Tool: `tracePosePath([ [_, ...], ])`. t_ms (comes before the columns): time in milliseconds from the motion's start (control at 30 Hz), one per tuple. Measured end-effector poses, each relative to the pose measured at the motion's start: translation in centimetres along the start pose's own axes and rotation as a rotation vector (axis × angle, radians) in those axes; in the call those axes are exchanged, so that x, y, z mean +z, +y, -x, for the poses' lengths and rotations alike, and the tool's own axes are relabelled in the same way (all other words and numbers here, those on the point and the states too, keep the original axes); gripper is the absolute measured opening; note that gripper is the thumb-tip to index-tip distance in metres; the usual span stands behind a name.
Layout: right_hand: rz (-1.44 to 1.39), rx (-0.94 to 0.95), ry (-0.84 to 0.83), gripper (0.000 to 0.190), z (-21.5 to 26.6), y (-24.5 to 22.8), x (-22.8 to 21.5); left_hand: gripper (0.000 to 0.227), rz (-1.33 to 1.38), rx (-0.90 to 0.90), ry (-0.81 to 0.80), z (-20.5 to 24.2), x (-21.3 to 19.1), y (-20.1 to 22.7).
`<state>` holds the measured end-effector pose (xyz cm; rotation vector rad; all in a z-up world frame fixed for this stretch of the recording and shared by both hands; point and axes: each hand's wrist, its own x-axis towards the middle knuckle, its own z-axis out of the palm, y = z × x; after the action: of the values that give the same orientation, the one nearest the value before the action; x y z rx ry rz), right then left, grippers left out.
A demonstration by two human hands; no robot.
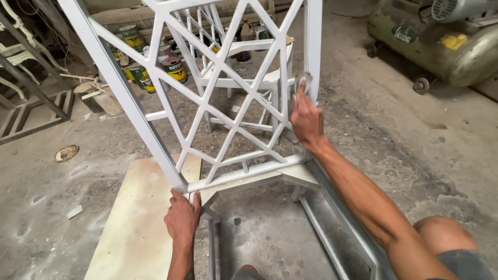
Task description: Sanding the intricate lattice back and frame of a white chair in a workshop environment.
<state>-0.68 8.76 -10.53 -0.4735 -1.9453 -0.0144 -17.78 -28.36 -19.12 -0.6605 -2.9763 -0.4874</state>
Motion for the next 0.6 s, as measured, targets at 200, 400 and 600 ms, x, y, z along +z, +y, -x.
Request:
tracePosePath([
  [200, 0.022, 0.125, -0.234, 0.064, 1.3, -1.0, -1.0, 0.070, 0.033, 0.008, 0.009, -0.2, 0.3, -0.2],
  [400, 0.015, 0.057, -0.070, 0.059, 0.1, 0.0, 0.3, 0.069, 0.031, 0.001, -0.007, -0.1, 0.0, -0.1],
  [600, 0.030, 0.069, -0.172, 0.057, 1.9, 0.0, 0.7, 0.071, 0.049, 0.009, 0.010, -0.4, 0.0, 0.0],
])
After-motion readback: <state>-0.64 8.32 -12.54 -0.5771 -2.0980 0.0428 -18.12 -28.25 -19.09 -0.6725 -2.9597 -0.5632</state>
